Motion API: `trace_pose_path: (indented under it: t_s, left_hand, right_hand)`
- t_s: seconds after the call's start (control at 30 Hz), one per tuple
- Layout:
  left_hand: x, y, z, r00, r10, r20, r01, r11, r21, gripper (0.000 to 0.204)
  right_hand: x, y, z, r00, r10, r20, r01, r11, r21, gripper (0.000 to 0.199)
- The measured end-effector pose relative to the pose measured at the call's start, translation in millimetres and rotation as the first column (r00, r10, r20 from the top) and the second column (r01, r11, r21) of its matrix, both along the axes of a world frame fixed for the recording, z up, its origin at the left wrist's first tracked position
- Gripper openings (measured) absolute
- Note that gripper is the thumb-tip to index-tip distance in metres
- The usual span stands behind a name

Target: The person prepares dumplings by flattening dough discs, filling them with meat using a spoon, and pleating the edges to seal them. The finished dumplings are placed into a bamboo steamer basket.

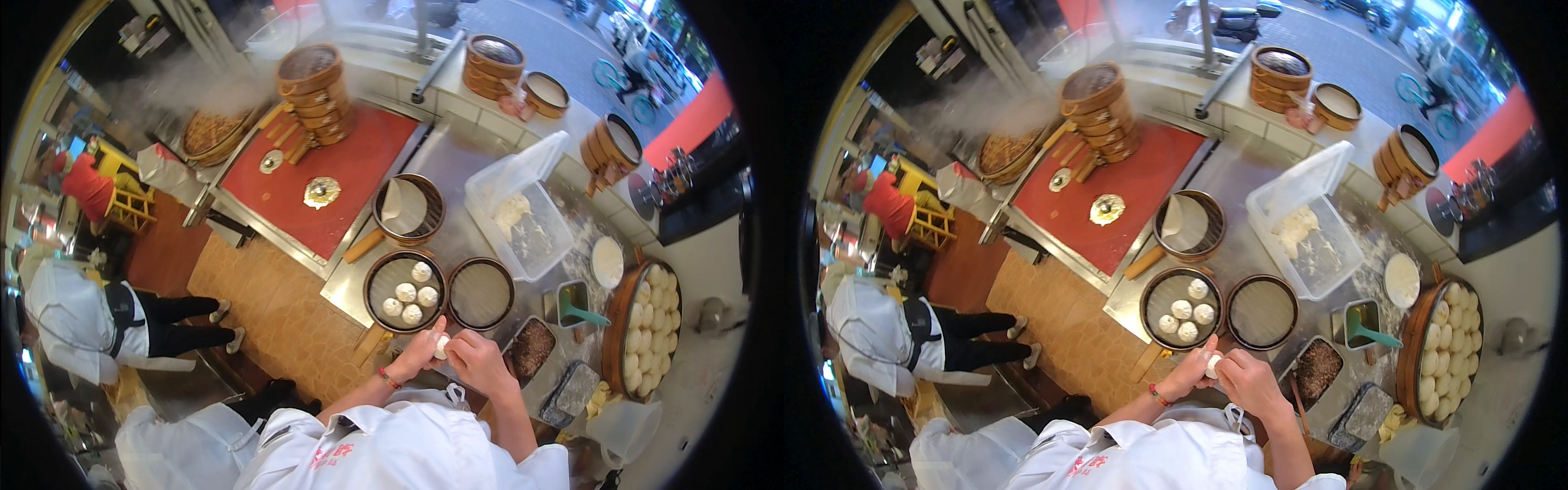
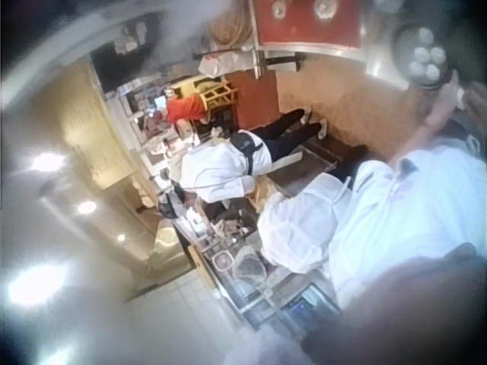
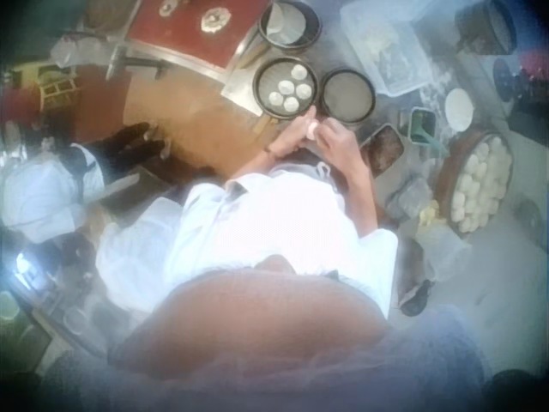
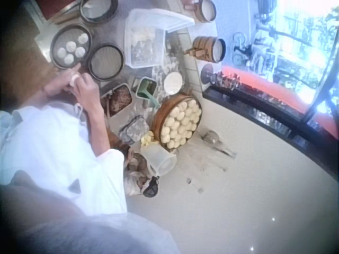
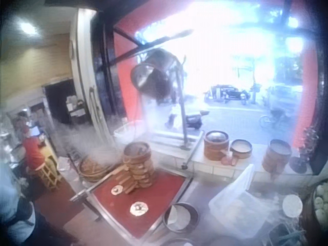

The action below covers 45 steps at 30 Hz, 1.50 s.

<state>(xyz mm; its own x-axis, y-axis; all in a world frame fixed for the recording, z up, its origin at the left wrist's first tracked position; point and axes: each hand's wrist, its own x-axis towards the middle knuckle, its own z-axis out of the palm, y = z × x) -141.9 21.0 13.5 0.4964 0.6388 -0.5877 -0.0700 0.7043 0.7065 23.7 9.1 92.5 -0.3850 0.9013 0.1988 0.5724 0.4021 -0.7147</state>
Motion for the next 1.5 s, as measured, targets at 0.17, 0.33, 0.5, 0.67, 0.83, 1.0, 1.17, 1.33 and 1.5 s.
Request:
trace_pose_path:
  t_s: [0.17,0.33,0.5,0.67,0.83,1.0,1.17,1.33,1.5]
  left_hand:
    - [-29,1,1,0.996,0.082,0.025,-0.079,0.993,-0.087,0.068]
    - [-58,-2,0,0.983,0.174,0.061,-0.17,0.983,-0.072,0.069]
    - [-80,2,11,0.935,0.356,-0.006,-0.355,0.933,-0.063,0.071]
    - [-114,-1,0,0.819,0.568,-0.081,-0.546,0.815,0.196,0.057]
    - [-140,-7,-9,0.724,0.684,-0.087,-0.663,0.725,0.188,0.044]
    - [-141,-14,-21,0.711,0.688,-0.147,-0.605,0.704,0.371,0.035]
    - [-121,1,17,0.596,0.675,-0.434,-0.014,0.549,0.835,0.029]
    - [-93,21,10,0.6,0.604,-0.525,0.338,0.404,0.85,0.04]
    - [-84,9,-12,0.533,0.534,-0.657,0.394,0.53,0.751,0.05]
  right_hand:
    - [-27,12,-7,0.998,0.055,0.014,-0.055,0.997,-0.049,0.009]
    - [-53,26,-4,0.978,0.202,0.061,-0.2,0.979,-0.038,0.011]
    - [-77,46,-5,0.967,0.246,0.069,-0.243,0.969,-0.048,0.015]
    - [-95,91,-9,0.976,0.193,0.098,-0.197,0.98,0.032,0.008]
    - [-105,130,-45,0.968,0.18,0.176,-0.184,0.983,0.008,0.008]
    - [-113,149,-66,0.965,0.182,0.191,-0.176,0.983,-0.048,0.011]
    - [-110,146,-66,0.985,0.113,0.129,-0.107,0.993,-0.054,0.011]
    - [-106,132,-38,0.999,0.039,0.019,-0.04,0.996,0.079,0.006]
    - [-82,80,-45,0.994,-0.031,0.103,0.031,1.0,0.005,0.01]
